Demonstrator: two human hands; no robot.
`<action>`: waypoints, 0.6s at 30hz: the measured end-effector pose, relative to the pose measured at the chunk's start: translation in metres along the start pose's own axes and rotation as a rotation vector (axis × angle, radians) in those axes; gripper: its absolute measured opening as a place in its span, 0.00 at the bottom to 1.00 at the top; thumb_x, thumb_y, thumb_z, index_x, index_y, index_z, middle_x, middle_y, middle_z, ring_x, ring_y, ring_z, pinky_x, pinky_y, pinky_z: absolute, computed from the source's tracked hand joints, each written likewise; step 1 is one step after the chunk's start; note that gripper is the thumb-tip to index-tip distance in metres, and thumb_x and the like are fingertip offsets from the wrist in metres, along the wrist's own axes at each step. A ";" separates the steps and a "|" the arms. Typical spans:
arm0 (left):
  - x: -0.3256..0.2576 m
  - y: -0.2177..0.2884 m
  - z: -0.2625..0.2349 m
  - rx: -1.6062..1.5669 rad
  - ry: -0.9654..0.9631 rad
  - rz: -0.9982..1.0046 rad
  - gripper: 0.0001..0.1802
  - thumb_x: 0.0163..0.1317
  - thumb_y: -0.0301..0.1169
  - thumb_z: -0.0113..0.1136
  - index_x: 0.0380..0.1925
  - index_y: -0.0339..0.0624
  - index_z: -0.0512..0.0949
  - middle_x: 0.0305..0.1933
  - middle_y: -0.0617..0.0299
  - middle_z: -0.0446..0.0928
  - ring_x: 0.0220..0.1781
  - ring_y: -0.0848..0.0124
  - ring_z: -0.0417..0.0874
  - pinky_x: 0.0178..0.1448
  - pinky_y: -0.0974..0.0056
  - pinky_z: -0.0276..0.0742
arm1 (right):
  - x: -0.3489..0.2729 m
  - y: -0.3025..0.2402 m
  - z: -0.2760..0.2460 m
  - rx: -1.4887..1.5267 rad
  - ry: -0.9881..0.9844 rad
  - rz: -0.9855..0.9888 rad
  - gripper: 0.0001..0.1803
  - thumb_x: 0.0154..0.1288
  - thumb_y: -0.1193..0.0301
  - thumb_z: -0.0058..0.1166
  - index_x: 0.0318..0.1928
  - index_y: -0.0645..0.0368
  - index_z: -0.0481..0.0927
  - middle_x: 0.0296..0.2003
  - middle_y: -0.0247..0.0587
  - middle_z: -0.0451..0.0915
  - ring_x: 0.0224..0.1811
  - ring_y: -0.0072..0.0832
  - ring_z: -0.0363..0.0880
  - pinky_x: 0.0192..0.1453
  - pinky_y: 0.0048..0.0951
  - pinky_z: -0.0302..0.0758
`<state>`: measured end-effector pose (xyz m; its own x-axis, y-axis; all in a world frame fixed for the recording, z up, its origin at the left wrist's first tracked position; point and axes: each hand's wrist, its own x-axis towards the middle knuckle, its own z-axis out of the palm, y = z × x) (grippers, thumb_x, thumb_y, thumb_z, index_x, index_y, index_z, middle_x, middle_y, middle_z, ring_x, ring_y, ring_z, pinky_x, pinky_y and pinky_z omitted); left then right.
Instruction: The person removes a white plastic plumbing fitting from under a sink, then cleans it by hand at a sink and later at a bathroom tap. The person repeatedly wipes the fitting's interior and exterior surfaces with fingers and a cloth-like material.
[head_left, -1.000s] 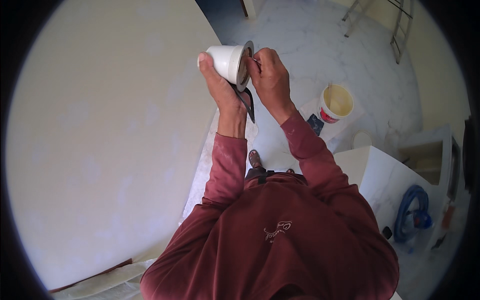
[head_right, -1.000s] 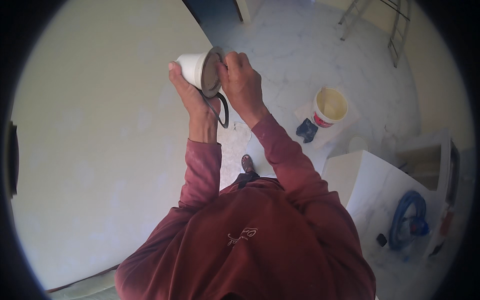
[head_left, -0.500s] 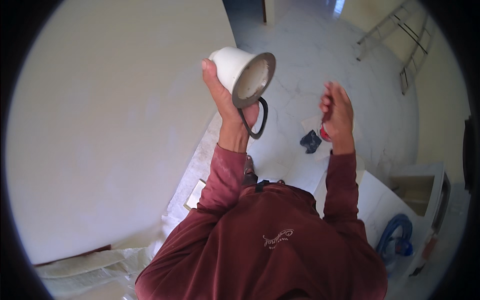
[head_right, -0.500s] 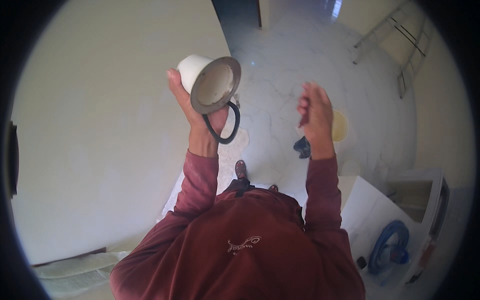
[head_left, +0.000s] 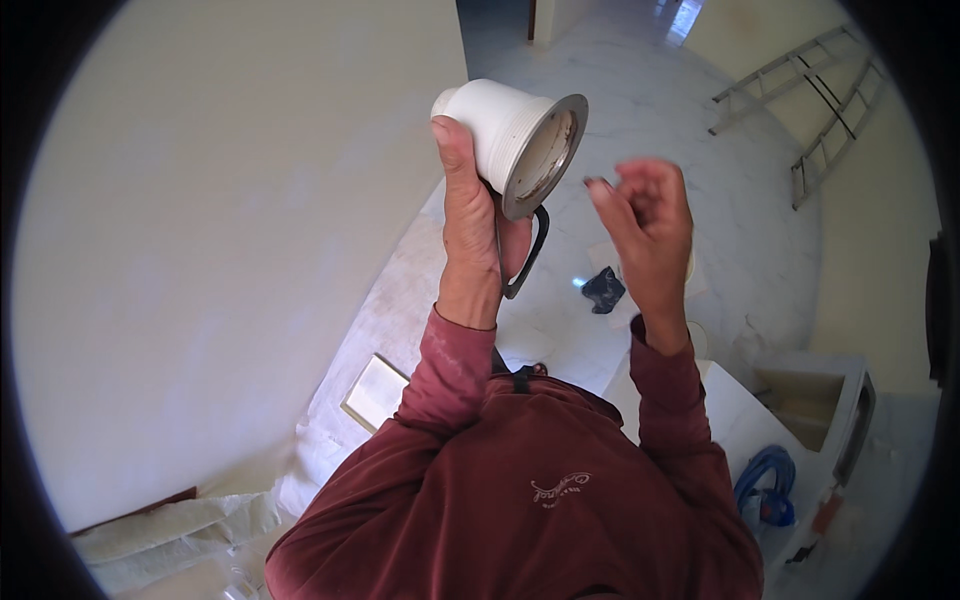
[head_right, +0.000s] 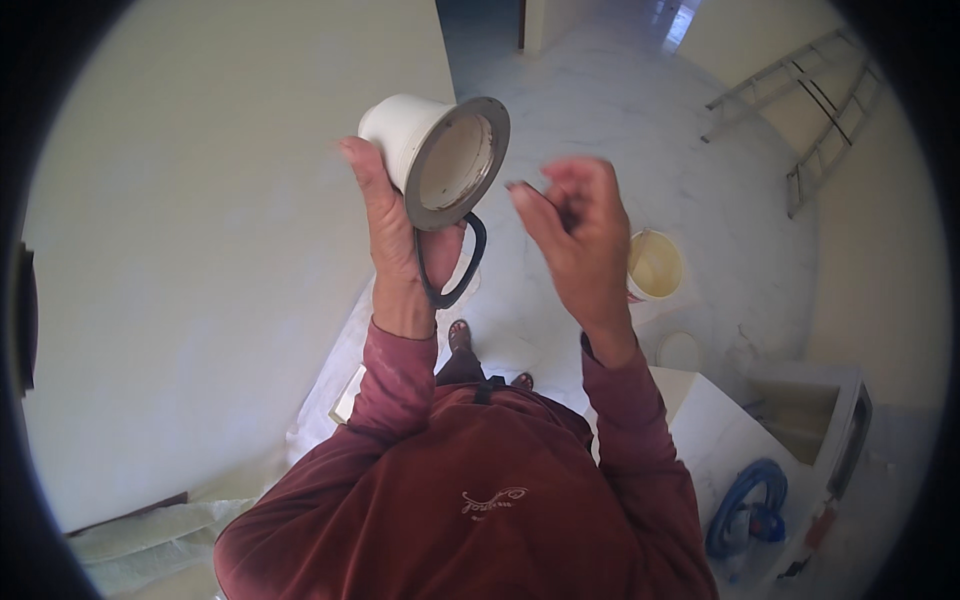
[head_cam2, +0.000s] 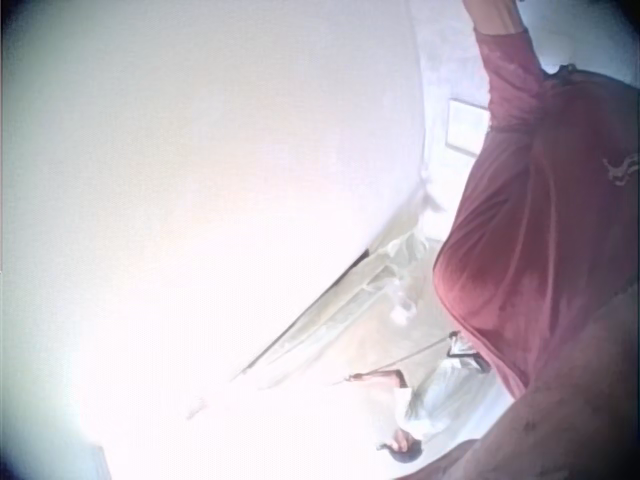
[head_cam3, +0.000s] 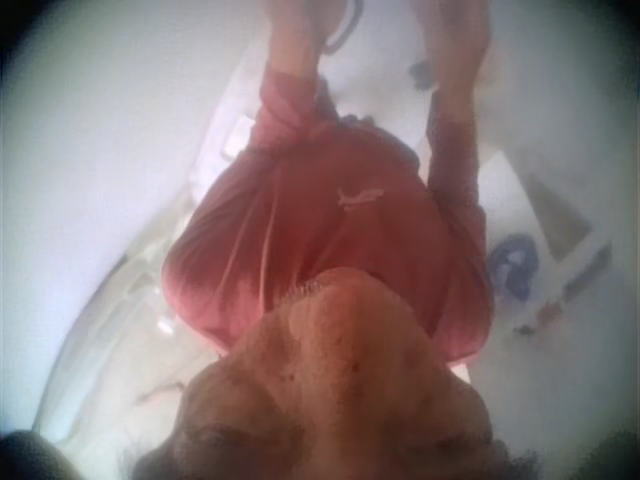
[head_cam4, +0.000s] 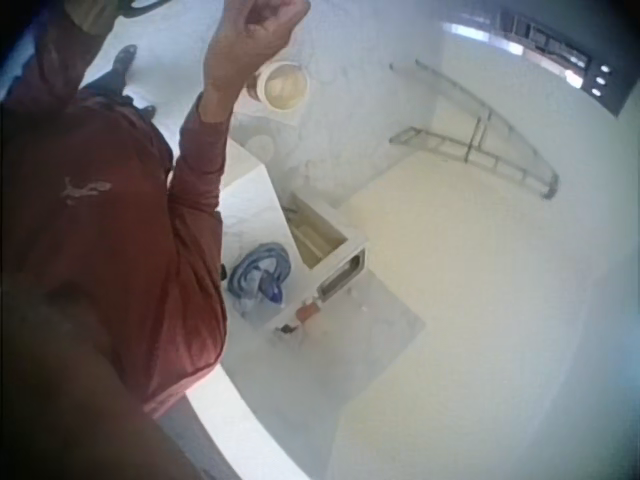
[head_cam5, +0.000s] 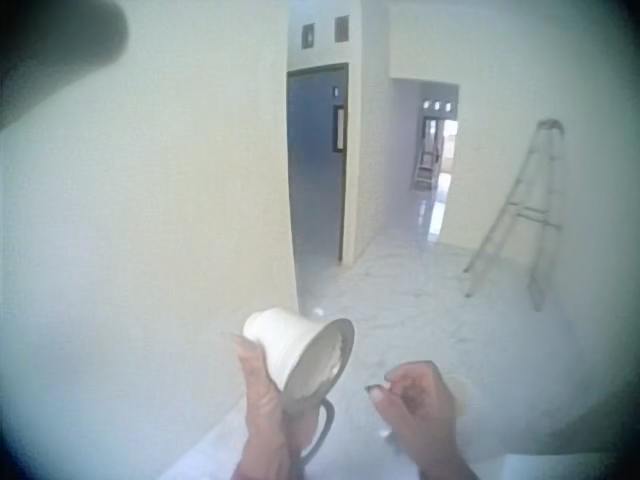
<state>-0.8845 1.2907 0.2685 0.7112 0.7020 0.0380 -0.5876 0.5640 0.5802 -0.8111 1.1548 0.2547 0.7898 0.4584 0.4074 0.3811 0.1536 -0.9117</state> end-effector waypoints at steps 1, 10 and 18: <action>0.002 0.000 0.000 0.020 -0.003 -0.008 0.45 0.67 0.74 0.48 0.62 0.45 0.73 0.56 0.60 0.80 0.55 0.67 0.84 0.59 0.59 0.82 | 0.015 -0.007 0.014 -0.017 -0.012 -0.030 0.09 0.72 0.73 0.63 0.48 0.62 0.79 0.26 0.27 0.72 0.27 0.12 0.69 0.31 0.20 0.68; 0.051 -0.001 -0.026 0.152 -0.390 0.156 0.51 0.62 0.69 0.63 0.70 0.40 0.64 0.62 0.49 0.77 0.58 0.63 0.83 0.57 0.64 0.85 | 0.065 0.017 0.048 -0.172 -0.007 -0.120 0.12 0.70 0.70 0.61 0.46 0.67 0.80 0.27 0.43 0.81 0.26 0.25 0.78 0.32 0.30 0.74; 0.116 -0.002 -0.015 0.153 -0.183 0.027 0.31 0.66 0.51 0.66 0.56 0.36 0.73 0.47 0.59 0.79 0.44 0.72 0.83 0.46 0.65 0.81 | 0.099 0.052 0.074 -0.682 0.172 -0.295 0.13 0.72 0.68 0.58 0.35 0.66 0.75 0.29 0.55 0.82 0.30 0.52 0.83 0.34 0.47 0.78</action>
<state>-0.8067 1.3769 0.2594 0.7623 0.6174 0.1941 -0.5519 0.4635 0.6932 -0.7486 1.2725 0.2437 0.6519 0.3310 0.6823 0.7562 -0.3516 -0.5519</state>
